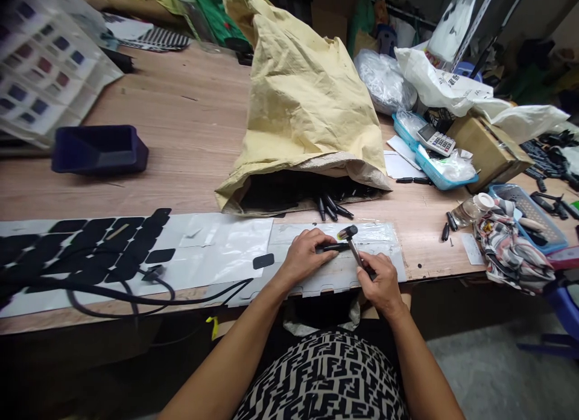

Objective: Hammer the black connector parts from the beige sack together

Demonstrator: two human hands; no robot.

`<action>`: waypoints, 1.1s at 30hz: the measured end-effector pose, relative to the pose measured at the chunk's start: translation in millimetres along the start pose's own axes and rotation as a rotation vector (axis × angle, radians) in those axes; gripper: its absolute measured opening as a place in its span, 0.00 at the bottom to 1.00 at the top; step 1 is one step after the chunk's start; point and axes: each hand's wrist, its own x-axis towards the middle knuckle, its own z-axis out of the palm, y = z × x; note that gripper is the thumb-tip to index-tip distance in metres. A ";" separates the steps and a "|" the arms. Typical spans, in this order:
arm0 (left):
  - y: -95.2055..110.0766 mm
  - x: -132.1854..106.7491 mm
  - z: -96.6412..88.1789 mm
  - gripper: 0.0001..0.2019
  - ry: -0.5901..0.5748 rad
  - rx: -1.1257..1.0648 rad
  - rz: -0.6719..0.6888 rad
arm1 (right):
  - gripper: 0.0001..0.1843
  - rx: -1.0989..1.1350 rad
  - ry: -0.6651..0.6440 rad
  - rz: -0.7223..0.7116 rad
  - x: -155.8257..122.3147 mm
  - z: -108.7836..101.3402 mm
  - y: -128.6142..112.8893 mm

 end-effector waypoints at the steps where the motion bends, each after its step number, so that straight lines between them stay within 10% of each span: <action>1: -0.6 0.3 0.3 0.07 0.002 0.000 -0.001 | 0.18 0.004 0.023 0.025 0.7 -1.2 3.6; 13: 18.9 -57.9 -13.4 0.08 -0.320 -0.104 0.355 | 0.18 0.040 0.081 0.091 -1.6 1.2 20.5; 19: 21.0 -72.0 -8.4 0.15 -0.287 -0.096 0.356 | 0.18 0.032 0.090 0.086 -0.6 2.6 17.8; 28: 3.8 35.4 -15.1 0.15 0.353 -0.213 -0.416 | 0.19 0.011 0.109 0.065 0.2 3.6 16.3; 33: -3.6 73.6 -18.8 0.14 0.321 -0.013 -0.540 | 0.19 -0.009 0.112 0.043 -0.2 3.0 15.3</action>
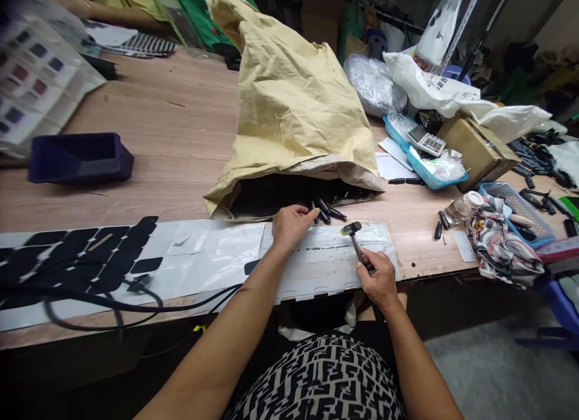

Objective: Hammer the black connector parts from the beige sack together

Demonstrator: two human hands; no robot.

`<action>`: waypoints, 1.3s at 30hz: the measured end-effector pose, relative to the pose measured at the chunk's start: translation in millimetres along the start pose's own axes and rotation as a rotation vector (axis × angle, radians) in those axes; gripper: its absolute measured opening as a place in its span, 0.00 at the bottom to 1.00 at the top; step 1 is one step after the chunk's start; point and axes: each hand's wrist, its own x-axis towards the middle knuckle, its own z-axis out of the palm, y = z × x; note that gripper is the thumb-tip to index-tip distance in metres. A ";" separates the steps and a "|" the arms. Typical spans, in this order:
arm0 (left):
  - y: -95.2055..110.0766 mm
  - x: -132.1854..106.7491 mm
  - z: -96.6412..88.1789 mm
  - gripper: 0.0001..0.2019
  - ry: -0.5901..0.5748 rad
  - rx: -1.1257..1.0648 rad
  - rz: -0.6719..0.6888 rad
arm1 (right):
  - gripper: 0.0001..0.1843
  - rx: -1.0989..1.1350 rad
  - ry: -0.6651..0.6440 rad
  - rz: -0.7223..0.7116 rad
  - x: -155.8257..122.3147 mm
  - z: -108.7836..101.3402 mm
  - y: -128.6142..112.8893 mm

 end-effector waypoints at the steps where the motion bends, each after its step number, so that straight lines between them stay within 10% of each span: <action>1: 1.0 1.9 0.1 0.13 -0.013 0.017 -0.018 | 0.19 0.001 0.001 -0.001 -0.2 -0.1 -0.2; 7: -8.7 -9.0 -7.9 0.10 -0.026 -0.076 0.002 | 0.18 0.005 -0.001 0.000 -0.6 0.0 -0.3; 18: -39.9 -65.2 -8.9 0.05 -0.318 -0.036 0.658 | 0.18 0.108 -0.009 0.063 -2.0 -1.8 2.2; 39: -43.1 -62.1 -5.1 0.08 -0.352 -0.014 0.652 | 0.18 -0.078 -0.138 -0.133 -7.7 -20.1 -19.8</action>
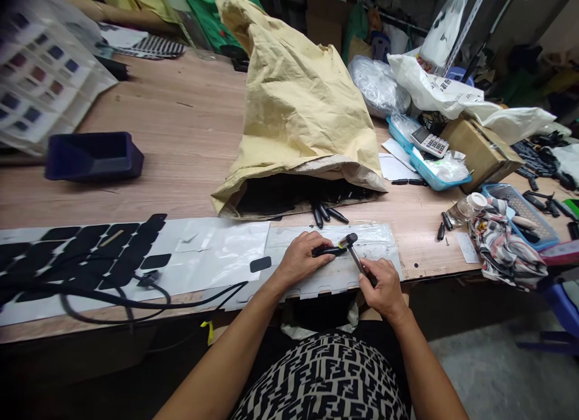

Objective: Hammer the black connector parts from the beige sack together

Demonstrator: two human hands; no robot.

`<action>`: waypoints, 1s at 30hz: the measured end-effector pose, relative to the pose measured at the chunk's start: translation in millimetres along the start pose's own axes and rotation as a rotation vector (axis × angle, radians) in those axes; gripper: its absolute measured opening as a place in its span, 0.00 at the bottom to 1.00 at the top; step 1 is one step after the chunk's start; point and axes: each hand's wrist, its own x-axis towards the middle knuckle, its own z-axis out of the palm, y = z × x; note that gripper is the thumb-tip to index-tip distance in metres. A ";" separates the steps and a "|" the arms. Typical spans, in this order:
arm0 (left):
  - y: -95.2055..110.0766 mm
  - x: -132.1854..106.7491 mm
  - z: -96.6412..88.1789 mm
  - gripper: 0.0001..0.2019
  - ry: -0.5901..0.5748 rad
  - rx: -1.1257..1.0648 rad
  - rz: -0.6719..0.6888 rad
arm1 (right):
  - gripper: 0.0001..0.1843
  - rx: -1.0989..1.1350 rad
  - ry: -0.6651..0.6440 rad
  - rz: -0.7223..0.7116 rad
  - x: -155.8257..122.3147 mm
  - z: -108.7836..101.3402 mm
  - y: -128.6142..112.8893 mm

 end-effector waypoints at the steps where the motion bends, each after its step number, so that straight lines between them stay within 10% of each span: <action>1: 0.2 0.1 -0.2 0.08 -0.002 0.001 -0.002 | 0.18 -0.004 0.000 0.006 0.5 0.0 -0.8; 12: 2.3 -0.3 -1.9 0.09 -0.001 0.007 -0.019 | 0.19 0.031 -0.028 -0.088 6.8 11.2 -5.2; 22: 3.1 0.2 -4.8 0.07 -0.022 0.002 -0.006 | 0.17 0.191 0.143 0.206 10.5 10.3 25.4; 30: 33.6 -49.9 -12.9 0.06 -0.332 -0.118 0.242 | 0.17 0.132 0.099 0.171 10.2 11.8 23.2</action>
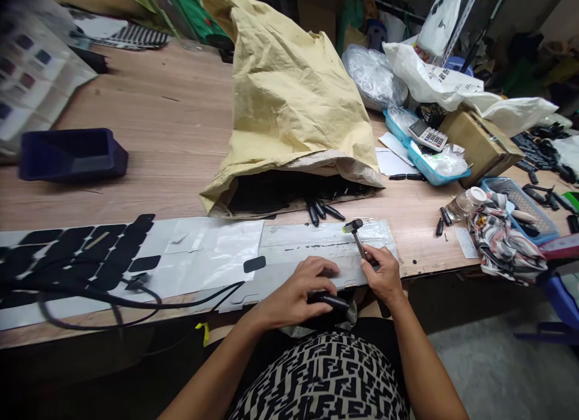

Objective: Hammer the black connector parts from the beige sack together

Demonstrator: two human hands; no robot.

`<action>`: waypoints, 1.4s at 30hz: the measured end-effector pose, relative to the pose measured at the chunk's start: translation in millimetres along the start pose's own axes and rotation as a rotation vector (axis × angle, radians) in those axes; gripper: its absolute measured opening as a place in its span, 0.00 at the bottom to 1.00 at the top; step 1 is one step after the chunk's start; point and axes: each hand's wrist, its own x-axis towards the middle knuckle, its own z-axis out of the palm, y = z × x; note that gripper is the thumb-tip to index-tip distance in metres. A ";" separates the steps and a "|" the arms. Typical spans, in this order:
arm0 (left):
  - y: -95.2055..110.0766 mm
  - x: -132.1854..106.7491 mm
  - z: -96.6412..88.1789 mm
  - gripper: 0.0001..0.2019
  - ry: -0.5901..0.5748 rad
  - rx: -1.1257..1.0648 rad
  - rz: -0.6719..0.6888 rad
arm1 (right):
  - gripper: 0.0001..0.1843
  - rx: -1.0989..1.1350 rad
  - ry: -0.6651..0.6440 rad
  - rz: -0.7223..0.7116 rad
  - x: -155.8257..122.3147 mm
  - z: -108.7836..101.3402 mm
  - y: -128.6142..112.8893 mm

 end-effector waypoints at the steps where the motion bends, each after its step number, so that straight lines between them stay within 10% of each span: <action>1: 3.3 -4.2 3.0 0.08 -0.011 0.004 0.005 | 0.18 -0.003 0.003 0.002 0.0 0.2 -0.3; 5: 2.8 -1.3 4.7 0.13 0.099 -0.077 -0.069 | 0.18 -0.012 0.011 0.001 0.2 1.8 -0.2; 12: -30.1 57.4 -29.7 0.13 0.663 -0.069 -0.735 | 0.17 -0.009 0.006 -0.017 -0.5 2.6 1.2; 23: -46.2 82.6 -52.0 0.08 0.580 0.124 -1.017 | 0.18 -0.022 0.009 -0.028 -2.1 3.0 0.5; 28: -36.6 63.0 -44.1 0.06 0.539 0.135 -0.921 | 0.18 -0.023 0.014 -0.026 -2.0 3.1 -0.5; 36: -33.5 55.4 -5.9 0.08 0.437 0.091 -0.399 | 0.18 0.009 0.020 -0.027 -2.8 1.7 -2.3; 42: -38.9 52.6 -4.7 0.09 0.378 0.096 -0.360 | 0.18 0.025 -0.008 -0.022 -4.1 -1.3 -1.5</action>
